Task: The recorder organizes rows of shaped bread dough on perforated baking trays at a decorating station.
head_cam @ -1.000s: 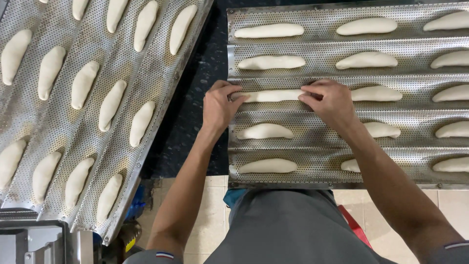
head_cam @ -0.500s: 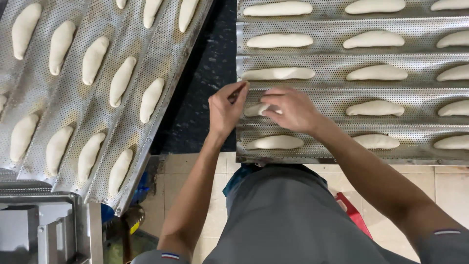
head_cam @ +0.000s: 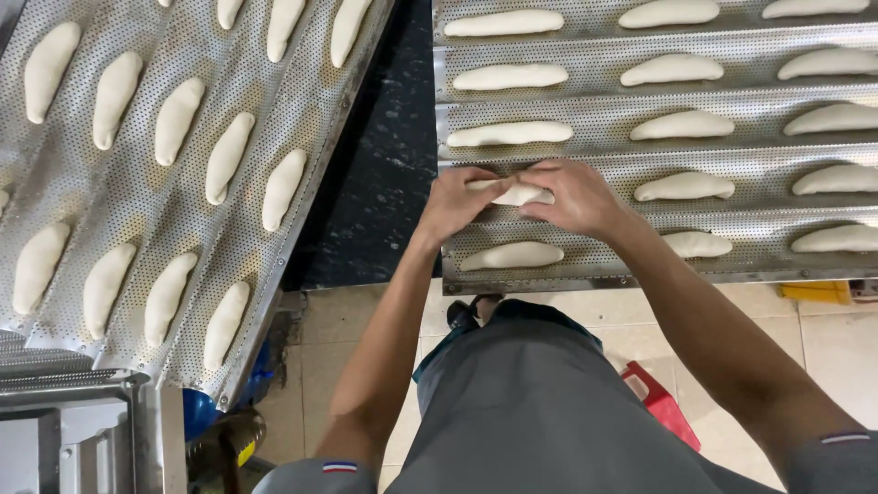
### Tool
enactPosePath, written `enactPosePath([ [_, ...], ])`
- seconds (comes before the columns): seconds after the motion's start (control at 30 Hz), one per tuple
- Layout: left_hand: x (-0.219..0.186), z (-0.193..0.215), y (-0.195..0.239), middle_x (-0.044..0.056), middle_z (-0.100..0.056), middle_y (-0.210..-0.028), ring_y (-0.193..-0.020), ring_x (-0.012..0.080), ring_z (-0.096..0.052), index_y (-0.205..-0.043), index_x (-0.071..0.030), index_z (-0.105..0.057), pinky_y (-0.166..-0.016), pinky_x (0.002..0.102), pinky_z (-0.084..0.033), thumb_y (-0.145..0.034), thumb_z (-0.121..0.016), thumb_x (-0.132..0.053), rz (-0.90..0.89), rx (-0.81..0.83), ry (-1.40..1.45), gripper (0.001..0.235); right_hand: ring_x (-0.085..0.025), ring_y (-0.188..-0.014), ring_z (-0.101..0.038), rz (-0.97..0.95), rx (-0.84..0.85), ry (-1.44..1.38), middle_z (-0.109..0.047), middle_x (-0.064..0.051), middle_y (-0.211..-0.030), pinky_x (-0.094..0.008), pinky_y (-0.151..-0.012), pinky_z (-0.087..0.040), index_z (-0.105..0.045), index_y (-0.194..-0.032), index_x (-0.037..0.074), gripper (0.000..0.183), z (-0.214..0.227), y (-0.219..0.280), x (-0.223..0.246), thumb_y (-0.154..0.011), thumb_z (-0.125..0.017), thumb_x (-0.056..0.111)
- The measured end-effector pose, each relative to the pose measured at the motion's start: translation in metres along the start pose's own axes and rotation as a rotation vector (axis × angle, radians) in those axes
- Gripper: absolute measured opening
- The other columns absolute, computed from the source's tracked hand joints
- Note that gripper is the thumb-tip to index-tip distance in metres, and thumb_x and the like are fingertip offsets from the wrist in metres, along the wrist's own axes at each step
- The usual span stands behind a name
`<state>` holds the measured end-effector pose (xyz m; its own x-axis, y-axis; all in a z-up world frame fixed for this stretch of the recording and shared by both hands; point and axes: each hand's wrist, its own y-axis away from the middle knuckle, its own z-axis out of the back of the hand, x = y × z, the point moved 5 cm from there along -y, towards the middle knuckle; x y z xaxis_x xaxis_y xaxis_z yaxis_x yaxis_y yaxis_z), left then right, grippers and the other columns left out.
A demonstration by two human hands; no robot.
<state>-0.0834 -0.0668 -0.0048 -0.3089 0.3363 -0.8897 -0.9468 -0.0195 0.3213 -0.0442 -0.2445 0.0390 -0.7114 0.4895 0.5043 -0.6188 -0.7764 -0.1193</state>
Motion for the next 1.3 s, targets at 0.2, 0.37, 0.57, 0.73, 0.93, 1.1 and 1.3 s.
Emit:
enactPosePath([
  [0.2,-0.036,0.02,0.015,0.011,-0.08,-0.09,-0.078,0.0108,-0.074,-0.107,0.0,-0.08,-0.069,0.026,-0.059,-0.083,-0.083,-0.025,-0.298,-0.086,0.027,0.034,-0.021,-0.092,-0.072,-0.249,0.05,-0.389,-0.072,-0.011,-0.11,-0.034,-0.079,-0.062,-0.071,-0.126,0.007,0.045,-0.006,0.006,-0.023,-0.084,-0.082,0.019],
  [0.37,-0.038,0.017,0.009,0.011,-0.076,-0.104,-0.088,0.0129,-0.074,-0.119,0.0,-0.071,-0.077,0.026,-0.064,-0.086,-0.082,-0.016,-0.281,0.075,0.54,0.038,-0.015,-0.102,-0.072,-0.098,-0.151,-0.791,-0.071,-0.012,-0.12,-0.028,-0.086,-0.059,-0.065,-0.136,0.005,0.044,0.01,0.016,-0.018,-0.095,-0.076,0.015],
  [0.57,0.002,0.026,0.002,0.013,-0.078,-0.104,-0.09,0.0155,-0.075,-0.117,0.005,-0.075,-0.079,0.026,-0.064,-0.088,-0.082,-0.015,-0.128,0.126,0.457,0.036,-0.01,-0.081,-0.072,-0.327,-0.151,-0.705,-0.078,-0.01,-0.097,-0.024,-0.071,-0.058,-0.073,-0.127,0.002,0.037,0.004,0.033,-0.044,-0.095,-0.077,0.019],
  [0.73,0.019,0.032,0.002,0.008,-0.078,-0.103,-0.092,0.0116,-0.076,-0.116,0.003,-0.074,-0.083,0.022,-0.064,-0.091,-0.077,-0.018,-0.006,0.156,0.495,0.032,-0.011,-0.072,-0.065,-0.271,-0.104,-0.427,-0.078,-0.006,-0.103,-0.027,-0.06,-0.052,-0.076,-0.121,0.009,0.033,0.022,0.036,-0.032,-0.091,-0.079,0.022],
  [0.93,0.025,0.043,0.012,0.012,-0.078,-0.093,-0.076,0.0086,-0.062,-0.11,-0.001,-0.083,-0.067,0.027,-0.051,-0.091,-0.083,-0.018,-0.091,0.005,0.118,0.025,-0.015,-0.079,-0.071,-0.112,-0.171,-0.085,-0.077,-0.006,-0.102,-0.032,-0.071,-0.058,-0.079,-0.118,0.014,0.031,0.016,0.054,-0.048,-0.092,-0.082,0.03],
  [1.1,0.0,0.039,0.037,0.013,-0.075,-0.097,-0.076,0.0189,-0.072,-0.104,-0.003,-0.08,-0.069,0.03,-0.059,-0.08,-0.087,-0.016,-0.383,-0.357,-0.29,0.028,-0.022,-0.069,-0.071,-0.281,-0.101,0.062,-0.074,-0.008,-0.113,-0.033,-0.067,-0.061,-0.081,-0.11,0.016,0.024,0.014,0.061,-0.059,-0.089,-0.082,0.027],
  [1.3,0.006,0.026,0.045,0.013,-0.074,-0.103,-0.084,0.0262,-0.074,-0.1,-0.005,-0.08,-0.07,0.03,-0.062,-0.089,-0.08,-0.01,-0.499,-0.42,-0.332,0.012,-0.023,-0.085,-0.073,-0.083,-0.282,0.044,-0.074,-0.01,-0.111,-0.033,-0.075,-0.061,-0.08,-0.115,0.011,0.025,0.021,0.066,-0.04,-0.092,-0.081,0.022],
])
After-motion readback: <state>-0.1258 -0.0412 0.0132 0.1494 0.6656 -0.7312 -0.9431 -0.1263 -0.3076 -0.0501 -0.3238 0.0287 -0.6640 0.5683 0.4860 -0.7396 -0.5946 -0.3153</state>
